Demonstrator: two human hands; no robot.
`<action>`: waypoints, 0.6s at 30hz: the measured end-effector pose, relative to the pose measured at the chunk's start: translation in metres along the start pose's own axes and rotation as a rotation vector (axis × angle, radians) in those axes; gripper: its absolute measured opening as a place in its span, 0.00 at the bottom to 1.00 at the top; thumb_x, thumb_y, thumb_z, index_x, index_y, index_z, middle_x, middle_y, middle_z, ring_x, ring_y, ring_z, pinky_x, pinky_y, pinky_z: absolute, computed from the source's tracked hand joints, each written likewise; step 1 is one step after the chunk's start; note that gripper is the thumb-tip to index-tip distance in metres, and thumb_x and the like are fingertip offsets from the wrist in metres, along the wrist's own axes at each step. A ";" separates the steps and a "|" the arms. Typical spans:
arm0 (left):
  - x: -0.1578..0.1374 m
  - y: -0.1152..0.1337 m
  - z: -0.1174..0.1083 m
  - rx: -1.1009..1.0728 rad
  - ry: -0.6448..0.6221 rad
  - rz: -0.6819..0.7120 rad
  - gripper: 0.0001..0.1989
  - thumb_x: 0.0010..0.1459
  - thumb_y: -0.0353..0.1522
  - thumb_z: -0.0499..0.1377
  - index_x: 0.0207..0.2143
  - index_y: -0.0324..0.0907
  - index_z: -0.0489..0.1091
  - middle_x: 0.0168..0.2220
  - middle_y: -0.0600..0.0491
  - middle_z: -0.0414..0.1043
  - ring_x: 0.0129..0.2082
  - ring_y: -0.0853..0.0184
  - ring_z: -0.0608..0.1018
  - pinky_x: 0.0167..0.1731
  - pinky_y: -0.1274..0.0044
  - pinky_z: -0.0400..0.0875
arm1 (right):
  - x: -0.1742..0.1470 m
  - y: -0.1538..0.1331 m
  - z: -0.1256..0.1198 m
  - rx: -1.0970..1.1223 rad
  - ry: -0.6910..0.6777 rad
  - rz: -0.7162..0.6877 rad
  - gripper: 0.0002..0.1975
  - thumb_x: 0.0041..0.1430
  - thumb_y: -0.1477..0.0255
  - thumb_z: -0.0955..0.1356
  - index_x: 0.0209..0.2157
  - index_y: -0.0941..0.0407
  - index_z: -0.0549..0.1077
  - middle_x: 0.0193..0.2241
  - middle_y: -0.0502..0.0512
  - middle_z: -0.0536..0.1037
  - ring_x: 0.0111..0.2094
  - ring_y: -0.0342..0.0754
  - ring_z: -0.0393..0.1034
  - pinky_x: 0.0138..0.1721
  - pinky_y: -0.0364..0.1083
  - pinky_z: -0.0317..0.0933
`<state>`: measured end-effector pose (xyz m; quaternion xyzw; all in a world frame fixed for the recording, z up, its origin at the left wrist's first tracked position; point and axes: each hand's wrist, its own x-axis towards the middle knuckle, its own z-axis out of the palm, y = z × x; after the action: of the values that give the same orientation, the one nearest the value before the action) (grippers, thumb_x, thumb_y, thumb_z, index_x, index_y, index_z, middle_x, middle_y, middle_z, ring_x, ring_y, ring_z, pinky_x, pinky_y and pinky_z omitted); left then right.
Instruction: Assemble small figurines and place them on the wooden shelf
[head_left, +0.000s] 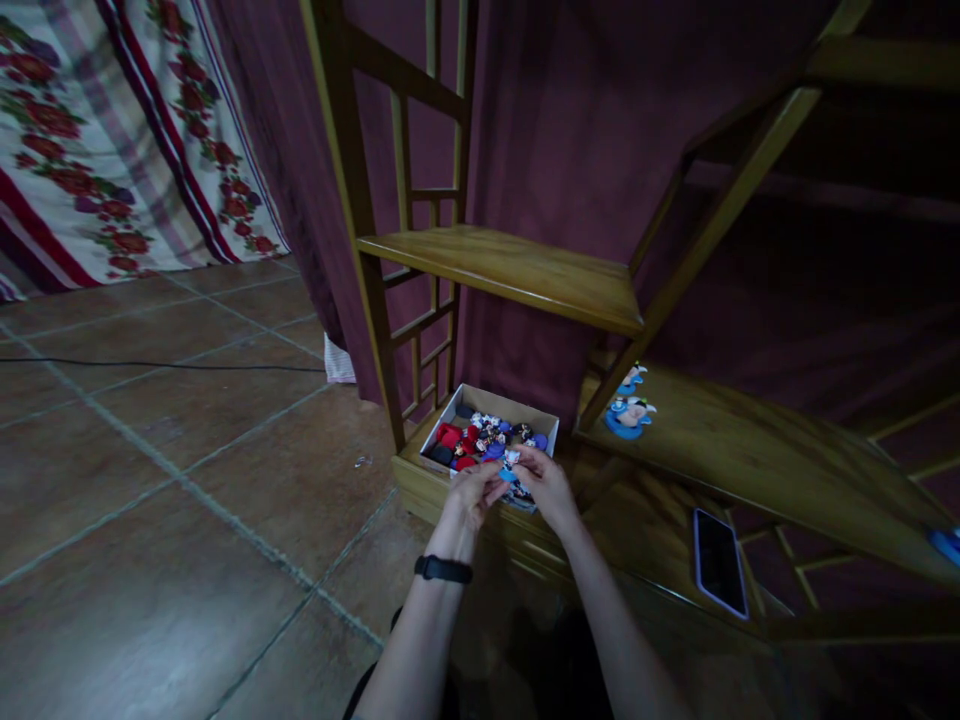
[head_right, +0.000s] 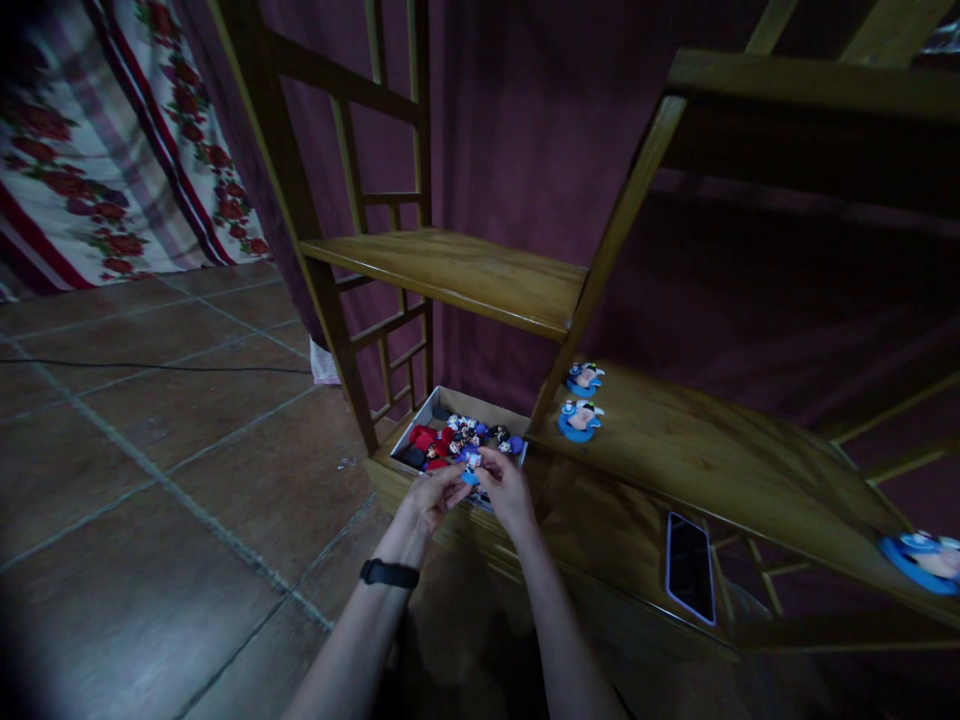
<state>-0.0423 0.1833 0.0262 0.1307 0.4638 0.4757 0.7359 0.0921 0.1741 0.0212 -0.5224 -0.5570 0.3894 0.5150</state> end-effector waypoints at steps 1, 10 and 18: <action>0.001 0.001 0.001 -0.017 0.010 -0.013 0.05 0.43 0.26 0.65 0.23 0.34 0.71 0.20 0.49 0.74 0.20 0.70 0.76 0.26 0.80 0.73 | 0.000 0.000 0.000 0.060 0.038 0.020 0.17 0.47 0.69 0.67 0.42 0.52 0.74 0.36 0.52 0.78 0.39 0.48 0.71 0.45 0.49 0.63; 0.006 0.001 0.001 -0.066 0.015 -0.045 0.04 0.47 0.24 0.63 0.28 0.33 0.71 0.22 0.50 0.74 0.20 0.71 0.76 0.23 0.81 0.74 | -0.002 0.004 0.003 0.163 0.038 0.212 0.17 0.44 0.64 0.70 0.37 0.54 0.76 0.31 0.52 0.79 0.32 0.49 0.73 0.37 0.49 0.67; 0.003 -0.002 0.002 0.003 -0.005 0.141 0.08 0.45 0.24 0.64 0.31 0.34 0.73 0.21 0.52 0.71 0.17 0.74 0.72 0.22 0.80 0.73 | 0.000 0.013 0.010 0.203 0.038 0.201 0.15 0.43 0.63 0.70 0.34 0.55 0.76 0.29 0.51 0.79 0.30 0.47 0.72 0.32 0.46 0.67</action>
<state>-0.0390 0.1854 0.0243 0.1654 0.4522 0.5253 0.7016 0.0850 0.1776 0.0066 -0.5281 -0.4496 0.4835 0.5340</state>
